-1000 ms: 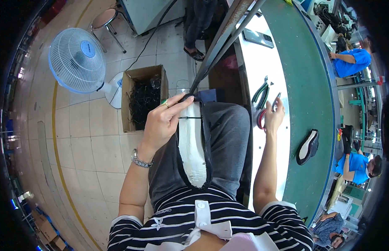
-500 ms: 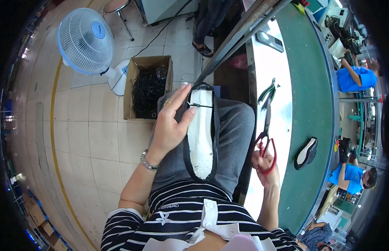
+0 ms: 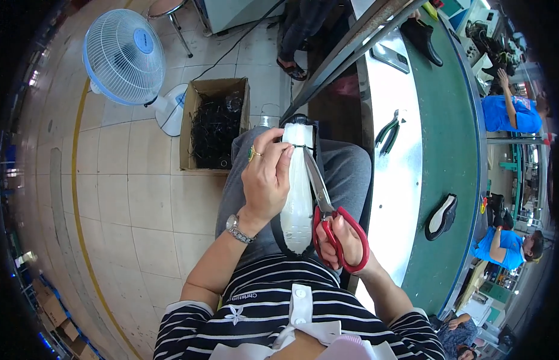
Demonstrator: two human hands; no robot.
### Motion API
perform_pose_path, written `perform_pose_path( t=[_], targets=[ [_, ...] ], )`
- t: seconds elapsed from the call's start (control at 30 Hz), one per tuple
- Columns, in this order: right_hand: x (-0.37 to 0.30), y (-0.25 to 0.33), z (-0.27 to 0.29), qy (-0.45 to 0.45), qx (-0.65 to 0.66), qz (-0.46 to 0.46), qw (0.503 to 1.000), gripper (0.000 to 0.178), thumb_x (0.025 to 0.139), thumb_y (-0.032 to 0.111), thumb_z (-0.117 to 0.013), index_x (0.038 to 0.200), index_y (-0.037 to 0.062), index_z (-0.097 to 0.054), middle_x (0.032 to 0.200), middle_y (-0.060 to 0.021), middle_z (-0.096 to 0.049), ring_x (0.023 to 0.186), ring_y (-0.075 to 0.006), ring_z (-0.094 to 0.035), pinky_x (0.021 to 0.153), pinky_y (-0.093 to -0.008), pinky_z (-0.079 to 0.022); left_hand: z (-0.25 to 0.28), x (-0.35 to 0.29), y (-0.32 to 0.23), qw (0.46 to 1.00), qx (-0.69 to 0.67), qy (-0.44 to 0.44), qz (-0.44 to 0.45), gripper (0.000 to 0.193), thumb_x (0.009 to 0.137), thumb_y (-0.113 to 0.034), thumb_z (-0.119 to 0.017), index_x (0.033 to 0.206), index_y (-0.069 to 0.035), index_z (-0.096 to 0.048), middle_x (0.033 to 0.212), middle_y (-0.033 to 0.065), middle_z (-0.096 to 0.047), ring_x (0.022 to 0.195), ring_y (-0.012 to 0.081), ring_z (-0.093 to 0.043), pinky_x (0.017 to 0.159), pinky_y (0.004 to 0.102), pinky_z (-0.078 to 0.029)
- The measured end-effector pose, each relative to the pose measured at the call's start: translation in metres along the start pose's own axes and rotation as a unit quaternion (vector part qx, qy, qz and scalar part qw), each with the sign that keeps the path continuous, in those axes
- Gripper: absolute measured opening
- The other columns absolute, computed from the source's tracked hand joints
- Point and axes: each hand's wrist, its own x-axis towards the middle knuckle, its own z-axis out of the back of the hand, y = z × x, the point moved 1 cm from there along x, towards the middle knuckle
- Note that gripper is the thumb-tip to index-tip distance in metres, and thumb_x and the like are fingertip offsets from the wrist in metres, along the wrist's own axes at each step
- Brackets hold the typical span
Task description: Manually trim and adjust the upper and sole components of a shoe on a lasting form using pliers and scissors.
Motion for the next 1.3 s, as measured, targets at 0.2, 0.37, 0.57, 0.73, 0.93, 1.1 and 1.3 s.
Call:
perform_pose_path(
  t=[0.2, 0.37, 0.57, 0.73, 0.93, 1.1, 1.3],
  targets=[
    [-0.006, -0.019, -0.001, -0.085, -0.123, 0.028, 0.988, 0.048, 0.097, 0.046, -0.052, 0.075, 0.004, -0.056, 0.053, 0.0012, -0.05, 0.048, -0.0076, -0.051, 0.043, -0.0215, -0.039, -0.001, -0.003, -0.001, 0.999, 0.018, 0.016, -0.036, 0.006, 0.088, -0.004, -0.062, 0.094, -0.002, -0.064, 0.106, 0.0098, -0.067, 0.091, 0.0294, -0.063, 0.079, 0.0353, -0.05],
    [-0.031, -0.023, 0.013, -0.158, -0.14, 0.095, 0.973, 0.032, 0.096, 0.031, -0.056, 0.08, 0.0041, -0.058, 0.057, 0.0031, -0.052, 0.049, -0.0065, -0.049, 0.048, -0.0215, -0.038, 0.006, 0.01, -0.008, 0.997, 0.052, 0.047, -0.033, 0.01, 0.086, -0.003, -0.064, 0.096, -0.002, -0.065, 0.092, 0.0089, -0.07, 0.088, 0.0281, -0.061, 0.079, 0.0353, -0.048],
    [-0.031, -0.043, 0.112, -0.45, -0.222, 0.119, 0.857, 0.028, 0.093, 0.024, -0.063, 0.107, -0.0001, -0.064, 0.077, -0.0049, -0.064, 0.069, -0.0088, -0.057, 0.066, -0.0259, -0.046, 0.001, 0.014, -0.005, 0.999, -0.041, -0.032, -0.006, 0.007, 0.092, -0.002, -0.059, 0.095, 0.0, -0.064, 0.078, 0.008, -0.067, 0.069, 0.0201, -0.061, 0.063, 0.0291, -0.049],
    [-0.04, -0.057, 0.174, -0.607, -0.377, 0.033, 0.699, 0.042, 0.09, 0.027, -0.067, 0.12, -0.0021, -0.063, 0.075, -0.009, -0.064, 0.064, -0.0148, -0.057, 0.062, -0.0298, -0.047, 0.038, 0.072, -0.044, 0.959, -0.101, -0.215, -0.153, 0.013, 0.095, 0.001, -0.053, 0.103, 0.004, -0.062, 0.084, 0.0108, -0.069, 0.07, 0.0136, -0.064, 0.06, 0.0225, -0.05],
    [-0.039, -0.091, 0.243, -0.624, -0.546, 0.054, 0.556, 0.042, 0.087, 0.021, -0.067, 0.121, -0.0031, -0.061, 0.105, -0.0212, -0.065, 0.091, -0.0317, -0.063, 0.083, -0.0393, -0.049, 0.061, 0.095, 0.032, 0.978, 0.12, -0.142, -0.092, 0.016, 0.095, -0.007, -0.057, 0.1, 0.005, -0.065, 0.103, 0.0107, -0.066, 0.078, 0.0156, -0.06, 0.069, 0.0261, -0.049],
    [0.04, -0.026, 0.244, -0.598, -0.477, 0.207, 0.61, 0.041, 0.087, 0.02, -0.065, 0.121, -0.0028, -0.061, 0.115, -0.0246, -0.062, 0.113, -0.0374, -0.057, 0.1, -0.0403, -0.041, 0.059, 0.051, 0.161, 0.957, 0.282, 0.036, 0.062, 0.037, 0.095, -0.017, -0.058, 0.126, 0.004, -0.055, 0.136, 0.0183, -0.051, 0.114, 0.029, -0.056, 0.093, 0.0335, -0.046],
    [0.144, 0.052, 0.252, -0.594, -0.49, 0.142, 0.622, 0.073, 0.08, 0.051, -0.068, 0.125, -0.005, -0.054, 0.118, -0.0313, -0.058, 0.113, -0.0419, -0.056, 0.093, -0.0461, -0.047, 0.013, 0.031, 0.05, 0.993, 0.07, 0.064, -0.072, 0.057, 0.097, -0.025, -0.053, 0.145, 0.0, -0.036, 0.147, 0.0213, -0.039, 0.136, 0.0364, -0.038, 0.111, 0.0398, -0.032]
  ],
)
